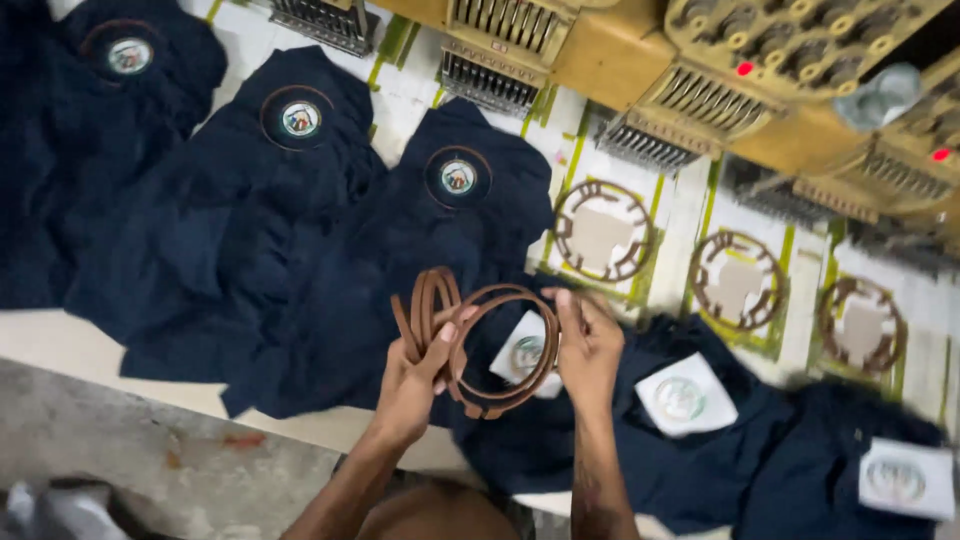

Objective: Removing embroidered garments from an industrial embroidery machine by detaching the hoops and stacking the finished items.

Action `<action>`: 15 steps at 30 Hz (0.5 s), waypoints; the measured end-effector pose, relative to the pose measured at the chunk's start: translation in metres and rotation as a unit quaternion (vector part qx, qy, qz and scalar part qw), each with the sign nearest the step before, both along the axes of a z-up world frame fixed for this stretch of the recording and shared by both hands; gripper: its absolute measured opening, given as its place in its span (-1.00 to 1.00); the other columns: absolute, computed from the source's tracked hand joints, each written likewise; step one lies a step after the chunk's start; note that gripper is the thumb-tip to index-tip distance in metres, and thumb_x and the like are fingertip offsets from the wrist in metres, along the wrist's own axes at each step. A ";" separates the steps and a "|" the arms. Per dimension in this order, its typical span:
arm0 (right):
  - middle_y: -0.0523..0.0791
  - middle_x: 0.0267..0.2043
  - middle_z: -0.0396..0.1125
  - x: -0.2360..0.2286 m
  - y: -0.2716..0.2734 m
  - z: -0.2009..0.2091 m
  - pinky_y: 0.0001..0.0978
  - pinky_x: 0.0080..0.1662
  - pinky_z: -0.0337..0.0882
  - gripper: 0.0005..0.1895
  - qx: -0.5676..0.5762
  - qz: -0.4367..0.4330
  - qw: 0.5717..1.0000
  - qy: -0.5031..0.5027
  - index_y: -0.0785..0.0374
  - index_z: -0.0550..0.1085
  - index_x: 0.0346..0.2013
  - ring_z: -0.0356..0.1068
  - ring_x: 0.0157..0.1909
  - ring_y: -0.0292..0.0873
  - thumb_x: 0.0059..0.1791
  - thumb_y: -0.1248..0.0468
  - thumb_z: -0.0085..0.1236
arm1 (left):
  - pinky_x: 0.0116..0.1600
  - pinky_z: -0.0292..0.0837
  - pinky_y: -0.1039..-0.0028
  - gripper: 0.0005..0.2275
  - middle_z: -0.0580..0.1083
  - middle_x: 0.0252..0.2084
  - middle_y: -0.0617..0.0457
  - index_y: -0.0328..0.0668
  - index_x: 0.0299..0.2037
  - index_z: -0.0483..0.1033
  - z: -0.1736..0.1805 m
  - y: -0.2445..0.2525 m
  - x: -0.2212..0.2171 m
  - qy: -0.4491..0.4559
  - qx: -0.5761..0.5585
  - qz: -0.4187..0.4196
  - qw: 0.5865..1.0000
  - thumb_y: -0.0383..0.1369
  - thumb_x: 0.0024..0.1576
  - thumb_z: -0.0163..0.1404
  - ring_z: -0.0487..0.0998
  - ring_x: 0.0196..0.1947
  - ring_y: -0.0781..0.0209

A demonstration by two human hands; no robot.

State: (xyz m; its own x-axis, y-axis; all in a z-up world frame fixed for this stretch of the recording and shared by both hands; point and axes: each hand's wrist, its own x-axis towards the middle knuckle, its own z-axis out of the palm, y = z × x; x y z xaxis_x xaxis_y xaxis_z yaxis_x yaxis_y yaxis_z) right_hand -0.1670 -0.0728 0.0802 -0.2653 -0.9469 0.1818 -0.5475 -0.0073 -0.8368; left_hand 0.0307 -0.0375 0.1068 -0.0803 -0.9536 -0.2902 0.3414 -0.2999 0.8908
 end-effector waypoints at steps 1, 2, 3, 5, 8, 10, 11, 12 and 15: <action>-0.20 -0.41 0.33 0.011 -0.004 -0.009 -0.41 -0.22 0.26 -0.71 0.007 0.021 1.000 -0.009 0.19 0.63 -0.21 0.28 -0.36 -0.31 0.12 0.16 -0.02 | -0.62 0.08 0.59 -0.56 0.33 -0.68 0.09 -0.26 0.17 0.52 -0.009 -0.006 0.010 -0.028 0.015 -0.011 0.999 -0.14 0.24 -0.17 0.20 -0.76 0.39; -0.15 -0.35 0.51 0.024 -0.008 -0.018 -0.35 -0.11 0.35 -0.70 0.014 0.041 0.999 -0.019 0.20 0.62 -0.27 0.45 -0.25 -0.25 0.13 0.16 -0.05 | -0.73 0.14 0.64 -0.51 0.39 -0.71 0.04 -0.22 0.14 0.56 -0.017 -0.012 0.021 -0.056 0.029 -0.021 0.998 -0.04 0.20 -0.15 0.29 -0.85 0.39; -0.15 -0.35 0.51 0.044 -0.018 -0.015 -0.35 -0.11 0.35 -0.70 0.008 0.033 0.999 -0.015 0.20 0.62 -0.27 0.45 -0.25 -0.25 0.13 0.16 -0.05 | -0.73 0.14 0.64 -0.51 0.39 -0.71 0.04 -0.22 0.14 0.56 -0.012 -0.021 0.032 -0.053 0.021 -0.029 0.998 -0.04 0.20 -0.15 0.29 -0.85 0.39; -0.23 -0.67 0.33 0.085 -0.024 -0.016 -0.52 -0.31 0.30 -0.67 0.079 -0.022 0.995 -0.053 0.13 0.66 -0.35 0.31 -0.55 -0.40 0.11 0.11 -0.02 | -0.51 0.01 0.54 -0.54 0.12 -0.80 0.17 -0.45 0.18 0.50 -0.006 -0.024 0.056 0.035 0.081 -0.026 0.996 -0.19 0.26 -0.15 0.06 -0.77 0.41; -0.23 -0.72 0.24 0.118 -0.031 -0.053 -0.36 -0.35 0.26 -0.55 0.081 -0.069 0.994 0.000 0.14 0.49 -0.62 0.23 -0.55 -0.38 0.11 0.05 0.02 | -0.63 -0.08 0.56 -0.36 0.09 -0.77 0.21 -0.40 0.00 0.64 -0.037 -0.037 0.091 0.023 0.171 0.027 0.985 0.08 0.20 -0.29 0.08 -0.79 0.40; -0.12 -0.69 0.30 0.137 -0.035 -0.067 -0.25 -0.37 0.25 -0.55 0.055 -0.075 0.993 0.068 0.17 0.49 -0.62 0.30 -0.58 -0.20 0.10 0.04 0.03 | -0.38 0.16 0.57 -0.55 0.27 -0.59 0.21 -0.32 0.07 0.59 -0.069 -0.036 0.116 -0.031 0.128 -0.005 0.991 -0.13 0.12 -0.03 0.27 -0.56 0.42; -0.01 -0.66 0.36 0.142 -0.034 -0.071 -0.14 -0.39 0.24 -0.54 0.038 -0.077 0.986 0.142 0.19 0.48 -0.63 0.38 -0.61 -0.02 0.09 0.02 0.04 | -0.12 0.39 0.58 -0.57 0.46 -0.41 0.22 -0.24 0.13 0.54 -0.082 -0.033 0.125 -0.080 0.091 -0.034 0.992 -0.33 0.03 0.23 0.46 -0.34 0.43; -0.01 -0.66 0.36 0.148 -0.040 -0.070 -0.14 -0.39 0.24 -0.54 0.040 -0.086 0.985 0.143 0.19 0.48 -0.63 0.38 -0.61 -0.02 0.09 0.02 0.04 | -0.12 0.39 0.58 -0.57 0.46 -0.41 0.22 -0.24 0.13 0.54 -0.074 -0.041 0.132 -0.079 0.091 -0.043 0.992 -0.33 0.03 0.23 0.46 -0.34 0.43; 0.01 -0.71 0.25 0.160 -0.052 -0.064 -0.08 -0.42 0.17 -0.48 0.039 -0.073 0.986 0.142 0.19 0.32 -0.71 0.31 -0.62 0.08 0.08 0.01 0.08 | -0.18 0.41 0.50 -0.81 0.54 -0.57 0.13 -0.17 -0.31 0.64 -0.069 -0.061 0.146 -0.222 0.052 -0.068 0.971 -0.24 0.15 0.07 0.54 -0.49 0.35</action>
